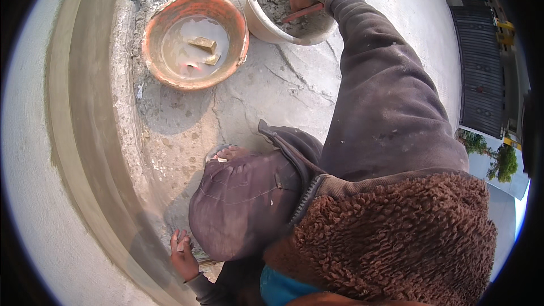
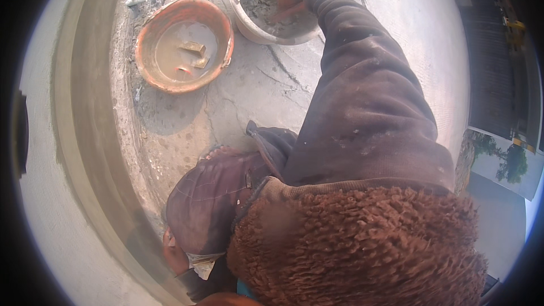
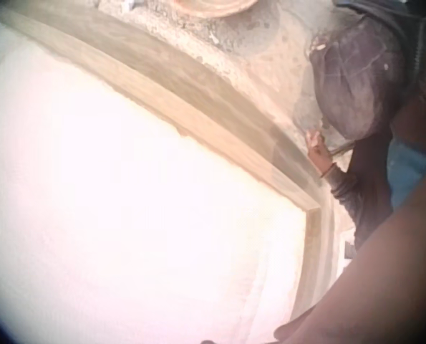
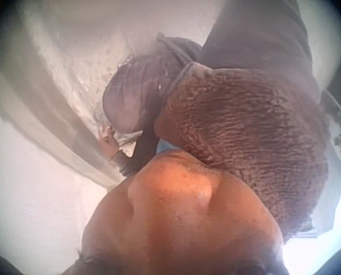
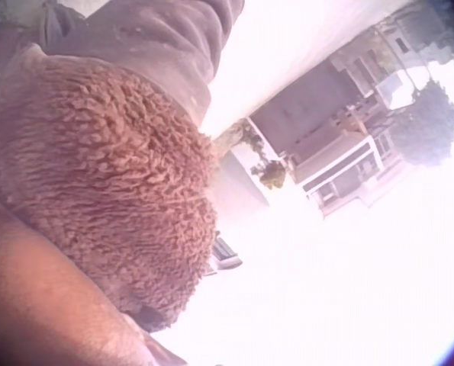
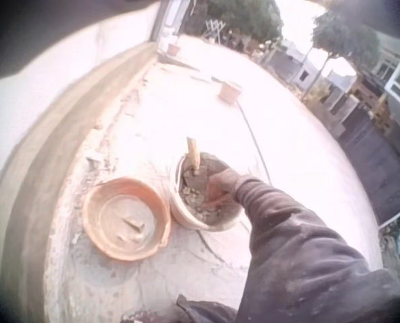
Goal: The person applies plaster to a curved wall section using a trowel and brush. They repeatedly smooth the surface and occasionally dip the brush into a bucket of water.
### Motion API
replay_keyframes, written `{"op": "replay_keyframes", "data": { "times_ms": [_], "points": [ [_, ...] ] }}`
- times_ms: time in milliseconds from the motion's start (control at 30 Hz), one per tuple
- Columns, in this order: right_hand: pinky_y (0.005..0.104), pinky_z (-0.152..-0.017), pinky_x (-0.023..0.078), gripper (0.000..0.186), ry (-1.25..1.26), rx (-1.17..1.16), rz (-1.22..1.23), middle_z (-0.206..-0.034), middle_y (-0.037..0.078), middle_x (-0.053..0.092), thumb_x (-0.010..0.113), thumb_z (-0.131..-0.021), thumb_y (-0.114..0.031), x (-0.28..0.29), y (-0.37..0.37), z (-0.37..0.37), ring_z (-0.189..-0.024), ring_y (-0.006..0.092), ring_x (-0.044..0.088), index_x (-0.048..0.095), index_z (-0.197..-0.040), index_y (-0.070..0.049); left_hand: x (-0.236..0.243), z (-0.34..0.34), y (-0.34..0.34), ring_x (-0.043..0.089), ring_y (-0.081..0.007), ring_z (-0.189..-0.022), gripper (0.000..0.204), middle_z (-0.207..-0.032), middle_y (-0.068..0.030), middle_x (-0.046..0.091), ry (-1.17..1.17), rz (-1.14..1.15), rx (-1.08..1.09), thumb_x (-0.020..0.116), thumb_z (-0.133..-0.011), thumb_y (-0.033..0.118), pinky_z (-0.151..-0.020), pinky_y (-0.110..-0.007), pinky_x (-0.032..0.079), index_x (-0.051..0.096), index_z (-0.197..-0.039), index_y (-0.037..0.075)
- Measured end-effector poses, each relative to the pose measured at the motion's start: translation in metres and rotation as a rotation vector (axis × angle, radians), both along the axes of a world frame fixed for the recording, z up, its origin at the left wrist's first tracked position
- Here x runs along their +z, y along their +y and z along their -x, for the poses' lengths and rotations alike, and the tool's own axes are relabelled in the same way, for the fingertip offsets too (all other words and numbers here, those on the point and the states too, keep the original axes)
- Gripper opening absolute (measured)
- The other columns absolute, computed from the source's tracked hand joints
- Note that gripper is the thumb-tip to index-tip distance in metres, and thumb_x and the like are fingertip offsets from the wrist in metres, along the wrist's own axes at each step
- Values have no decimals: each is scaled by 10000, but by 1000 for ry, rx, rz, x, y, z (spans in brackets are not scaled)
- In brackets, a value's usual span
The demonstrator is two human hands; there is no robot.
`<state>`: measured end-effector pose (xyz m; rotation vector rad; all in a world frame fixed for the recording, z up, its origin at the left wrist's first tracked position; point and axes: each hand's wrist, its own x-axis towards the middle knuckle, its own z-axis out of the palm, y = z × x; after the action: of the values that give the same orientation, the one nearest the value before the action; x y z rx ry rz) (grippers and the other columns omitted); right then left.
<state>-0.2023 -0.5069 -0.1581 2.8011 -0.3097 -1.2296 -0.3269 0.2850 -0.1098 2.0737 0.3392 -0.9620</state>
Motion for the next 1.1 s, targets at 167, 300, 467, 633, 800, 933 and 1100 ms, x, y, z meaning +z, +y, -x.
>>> {"op": "replay_keyframes", "data": {
  "times_ms": [167,300,467,633,800,933,1100],
  "points": [
    [325,-849,552,248,40,74,65,-1030,59,748,713,-906,-167,-32,-11,-2,-881,152,688,798,-1128,-96,-21,3,11,673,-248,-1160,447,-1332,-255,662,47,73,69,561,-1054,103,-978,-343,547,466,-1472,-28],
    [347,-868,547,294,75,107,80,-1054,84,744,731,-892,-218,-49,-5,-3,-922,189,685,786,-1152,-92,-17,-2,6,663,-262,-1183,441,-1343,-264,652,17,114,-55,552,-1061,109,-1002,-350,538,464,-1472,-24],
    [403,-926,533,470,108,95,52,-1125,133,744,744,-867,-395,-54,5,-17,-1030,286,686,746,-1235,-101,-16,-2,5,667,-253,-1158,460,-1351,-265,646,21,103,-17,564,-1063,142,-979,-342,532,459,-1482,-18],
    [459,-984,520,664,149,31,28,-1196,183,743,757,-842,-572,-47,2,-27,-1137,382,686,707,-1317,-110,-13,-6,-4,670,-230,-1126,479,-1334,-254,660,23,72,-10,581,-1058,158,-952,-328,529,458,-1488,-12],
    [469,-1059,506,748,82,4,107,-1325,148,689,769,-830,-550,-101,-38,6,-1182,378,663,616,-1417,-113,-20,-9,-6,678,-202,-1076,448,-1304,-234,684,23,130,24,583,-1053,140,-927,-305,530,491,-1465,-13],
    [412,-1039,528,739,182,113,154,-1337,136,683,785,-856,-460,-26,38,-10,-1159,314,684,580,-1442,-60,-19,1,10,682,-191,-1064,430,-1291,-231,692,-2,123,59,574,-1053,107,-912,-289,527,500,-1456,-24],
    [388,-1028,532,727,30,-173,-27,-1330,130,684,786,-864,-421,14,7,23,-1148,284,688,571,-1444,-39,-2,5,-3,677,-206,-1120,433,-1286,-238,695,37,90,82,578,-1051,88,-911,-286,523,493,-1458,-35]
  ]
}}
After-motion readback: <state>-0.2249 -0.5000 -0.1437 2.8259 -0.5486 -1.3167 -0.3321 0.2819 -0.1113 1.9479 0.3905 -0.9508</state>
